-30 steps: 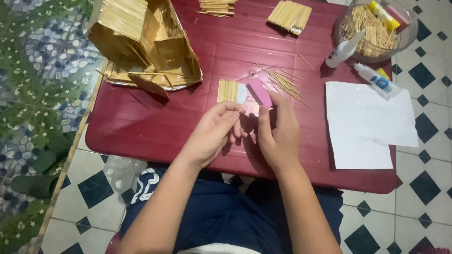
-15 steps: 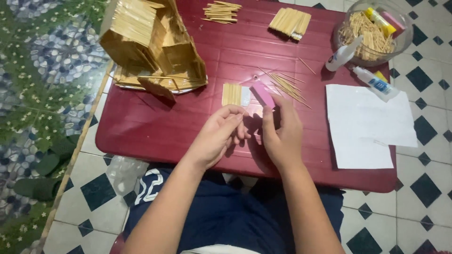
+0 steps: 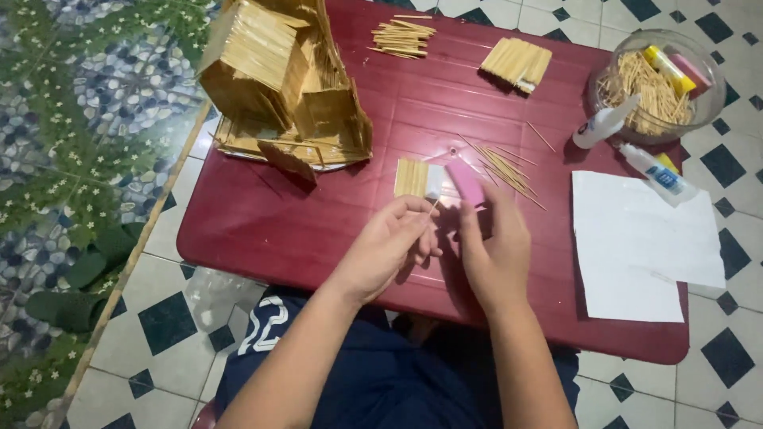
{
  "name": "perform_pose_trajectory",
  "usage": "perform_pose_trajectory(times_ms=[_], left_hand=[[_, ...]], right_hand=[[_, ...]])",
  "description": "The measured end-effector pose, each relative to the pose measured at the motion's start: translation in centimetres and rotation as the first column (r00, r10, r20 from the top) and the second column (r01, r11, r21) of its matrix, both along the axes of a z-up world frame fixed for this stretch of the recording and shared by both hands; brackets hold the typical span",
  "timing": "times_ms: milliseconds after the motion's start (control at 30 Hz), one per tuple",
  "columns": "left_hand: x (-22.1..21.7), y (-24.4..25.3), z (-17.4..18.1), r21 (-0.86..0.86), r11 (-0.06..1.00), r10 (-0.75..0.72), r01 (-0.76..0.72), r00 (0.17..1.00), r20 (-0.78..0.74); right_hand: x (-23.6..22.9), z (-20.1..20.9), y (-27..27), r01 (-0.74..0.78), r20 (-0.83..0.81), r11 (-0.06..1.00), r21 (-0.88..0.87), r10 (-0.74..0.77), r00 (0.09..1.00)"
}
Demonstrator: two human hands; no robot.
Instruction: Aligning small wooden sticks on a surface to create a component for a larger craft structure.
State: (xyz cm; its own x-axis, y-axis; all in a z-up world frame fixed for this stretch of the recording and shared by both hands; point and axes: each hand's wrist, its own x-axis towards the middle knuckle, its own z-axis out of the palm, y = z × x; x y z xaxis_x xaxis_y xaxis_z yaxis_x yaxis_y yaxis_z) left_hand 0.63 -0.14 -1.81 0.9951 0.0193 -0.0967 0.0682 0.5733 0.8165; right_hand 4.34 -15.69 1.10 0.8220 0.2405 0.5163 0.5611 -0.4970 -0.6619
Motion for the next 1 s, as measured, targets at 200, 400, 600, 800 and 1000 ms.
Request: perform_pose_trajectory(times_ms=[200, 400, 600, 800, 1000], left_hand=[[0.3, -0.1, -0.4, -0.043, 0.999, 0.011, -0.014, 0.999, -0.052], [0.6, -0.2, 0.2, -0.012, 1.0, 0.0, -0.001, 0.998, -0.062], [0.7, 0.0, 0.7, -0.013, 1.0, -0.018, 0.017, 0.995, -0.101], [0.0, 0.0, 1.9, -0.01, 1.0, 0.002, -0.003, 0.996, -0.091], [0.2, -0.1, 1.5, 0.045, 0.999, 0.03, -0.028, 0.999, -0.038]], right_hand=[[-0.1, 0.9, 0.7, -0.049, -0.054, 0.998, 0.033, 0.05, 0.997], [0.3, -0.1, 0.2, 0.067, 0.063, 0.997, -0.041, -0.064, 0.996], [0.2, 0.4, 0.4, 0.008, 0.018, 0.995, -0.102, -0.007, 1.0], [0.2, 0.5, 0.3, -0.024, 0.005, 1.0, -0.015, 0.024, 1.0], [0.3, 0.6, 0.2, 0.001, -0.046, 1.0, -0.007, -0.001, 0.999]])
